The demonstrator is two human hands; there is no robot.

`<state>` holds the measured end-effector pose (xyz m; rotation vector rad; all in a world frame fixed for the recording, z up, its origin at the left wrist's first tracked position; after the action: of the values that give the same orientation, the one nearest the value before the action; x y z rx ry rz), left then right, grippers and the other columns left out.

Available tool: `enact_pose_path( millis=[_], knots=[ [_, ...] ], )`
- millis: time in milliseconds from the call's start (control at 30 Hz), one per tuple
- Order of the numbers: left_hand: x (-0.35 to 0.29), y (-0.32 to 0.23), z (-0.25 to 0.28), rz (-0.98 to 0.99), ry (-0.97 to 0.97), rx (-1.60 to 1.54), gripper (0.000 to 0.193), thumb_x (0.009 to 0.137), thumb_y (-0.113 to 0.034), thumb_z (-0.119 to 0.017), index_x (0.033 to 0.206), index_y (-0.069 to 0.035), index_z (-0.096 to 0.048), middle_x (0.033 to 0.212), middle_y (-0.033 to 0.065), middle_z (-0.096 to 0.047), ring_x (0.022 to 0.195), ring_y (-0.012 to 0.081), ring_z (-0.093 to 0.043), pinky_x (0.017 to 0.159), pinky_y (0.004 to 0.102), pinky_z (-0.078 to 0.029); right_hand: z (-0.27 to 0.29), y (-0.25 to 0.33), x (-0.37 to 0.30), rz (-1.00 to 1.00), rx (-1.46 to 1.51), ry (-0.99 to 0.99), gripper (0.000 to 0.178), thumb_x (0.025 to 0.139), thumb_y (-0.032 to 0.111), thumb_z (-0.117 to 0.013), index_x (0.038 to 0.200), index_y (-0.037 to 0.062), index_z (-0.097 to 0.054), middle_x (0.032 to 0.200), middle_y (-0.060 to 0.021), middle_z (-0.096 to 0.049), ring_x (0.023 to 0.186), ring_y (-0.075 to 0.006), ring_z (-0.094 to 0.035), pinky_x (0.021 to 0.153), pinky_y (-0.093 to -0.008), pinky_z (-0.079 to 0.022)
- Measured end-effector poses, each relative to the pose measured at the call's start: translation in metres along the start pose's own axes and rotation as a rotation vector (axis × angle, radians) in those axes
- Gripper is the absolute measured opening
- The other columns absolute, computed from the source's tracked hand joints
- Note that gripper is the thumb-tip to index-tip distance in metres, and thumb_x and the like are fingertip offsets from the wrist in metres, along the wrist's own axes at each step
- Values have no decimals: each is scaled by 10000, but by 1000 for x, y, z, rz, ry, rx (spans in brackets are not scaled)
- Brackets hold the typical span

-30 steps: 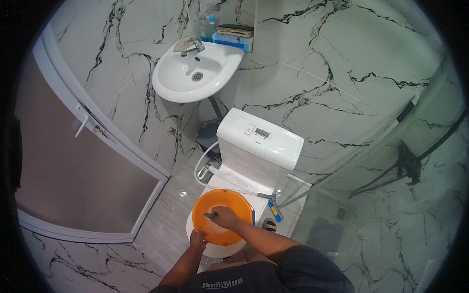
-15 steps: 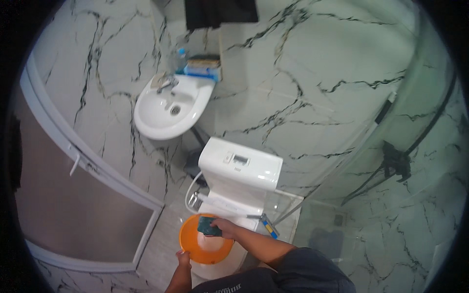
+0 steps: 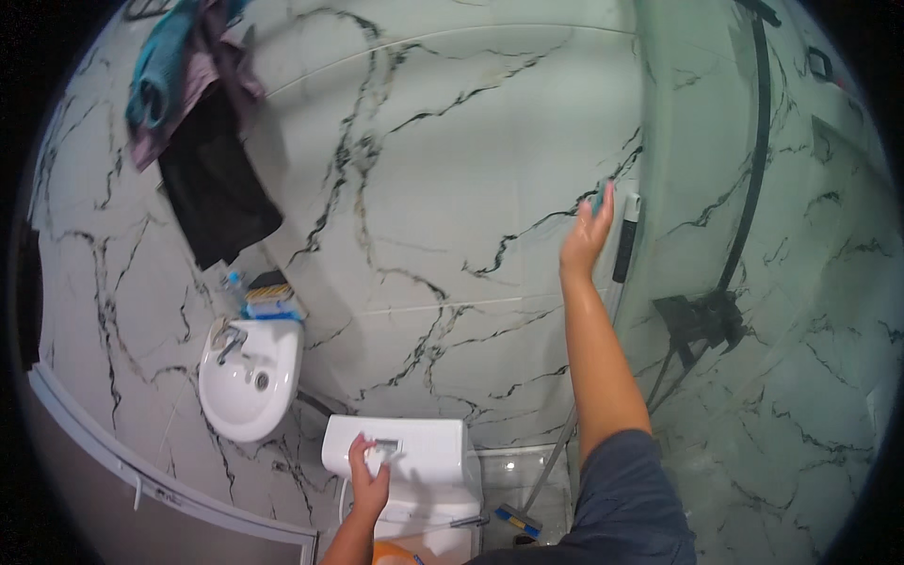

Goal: Cleaning bathroom wall and floor tiles using a brush, sponge, and water.

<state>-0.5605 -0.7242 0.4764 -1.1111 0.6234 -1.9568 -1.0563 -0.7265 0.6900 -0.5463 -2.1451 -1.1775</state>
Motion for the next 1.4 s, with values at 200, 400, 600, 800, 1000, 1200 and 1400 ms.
enact_pose_path(
  millis=[200, 400, 600, 800, 1000, 1200, 1400],
  knots=[
    [183, -123, -83, -402, 130, 154, 460, 773, -86, -586, 1207, -56, -439, 1449, 267, -220, 1343, 433, -228, 1074, 601, -139, -103, -22, -61, 627, -656, 594, 619, 885, 304, -497, 1446, 133, -300, 1522, -113, -219, 1421, -277, -147, 1136, -501, -60],
    [322, -183, -92, -706, -118, 432, 625, 812, -173, -559, 1390, -93, -335, 1501, 257, -128, 1398, 420, -99, 1088, 603, -74, -63, -21, 6, 665, -738, 424, 635, 872, 207, -499, 1461, 152, -268, 1529, -101, -200, 1418, -330, -125, 1123, -543, -39],
    [383, -188, -108, -848, -498, 566, 626, 838, -336, -478, 1438, -224, -338, 1527, 159, -179, 1414, 327, -146, 1117, 538, -25, -77, -14, 12, 639, -842, 406, 698, 865, 324, -526, 1477, 191, -219, 1548, -83, -134, 1427, -330, -65, 1120, -554, -21],
    [387, -170, -108, -827, -524, 566, 644, 823, -313, -463, 1446, -223, -326, 1528, 115, -204, 1416, 291, -163, 1127, 523, -26, -46, 12, 38, 847, -719, 353, 457, 851, 160, -545, 1302, 178, -480, 1465, -85, -332, 1388, -307, -234, 1110, -566, -10],
    [386, -166, -111, -809, -502, 597, 655, 820, -296, -451, 1454, -211, -307, 1529, 113, -203, 1417, 280, -166, 1129, 522, -24, -97, 15, 60, 704, -615, 271, 540, 852, 198, -516, 1382, 181, -414, 1487, -88, -295, 1408, -277, -180, 1128, -504, -22],
    [385, -168, -111, -840, -515, 634, 652, 828, -275, -426, 1457, -166, -293, 1532, 140, -177, 1421, 305, -139, 1127, 523, -29, -88, 20, 64, 788, -877, 470, 620, 833, 277, -547, 1424, 237, -362, 1525, -112, -210, 1411, -297, -178, 1101, -587, -86],
    [384, -167, -112, -801, -491, 615, 667, 817, -281, -436, 1461, -198, -287, 1532, 117, -190, 1421, 287, -146, 1129, 525, -20, -98, 46, 109, 685, -674, 173, 680, 888, 314, -506, 1476, 158, -203, 1536, -134, -140, 1428, -303, -69, 1137, -476, -24]
  ],
)
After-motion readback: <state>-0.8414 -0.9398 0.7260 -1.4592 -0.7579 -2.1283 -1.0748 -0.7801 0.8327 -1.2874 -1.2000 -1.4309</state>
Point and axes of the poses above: each hand's wrist, its own x-axis towards the middle knuckle, its own z-axis out of the back of the hand, y = z × x, the point moved 6 cm from there along x, towards the middle knuckle
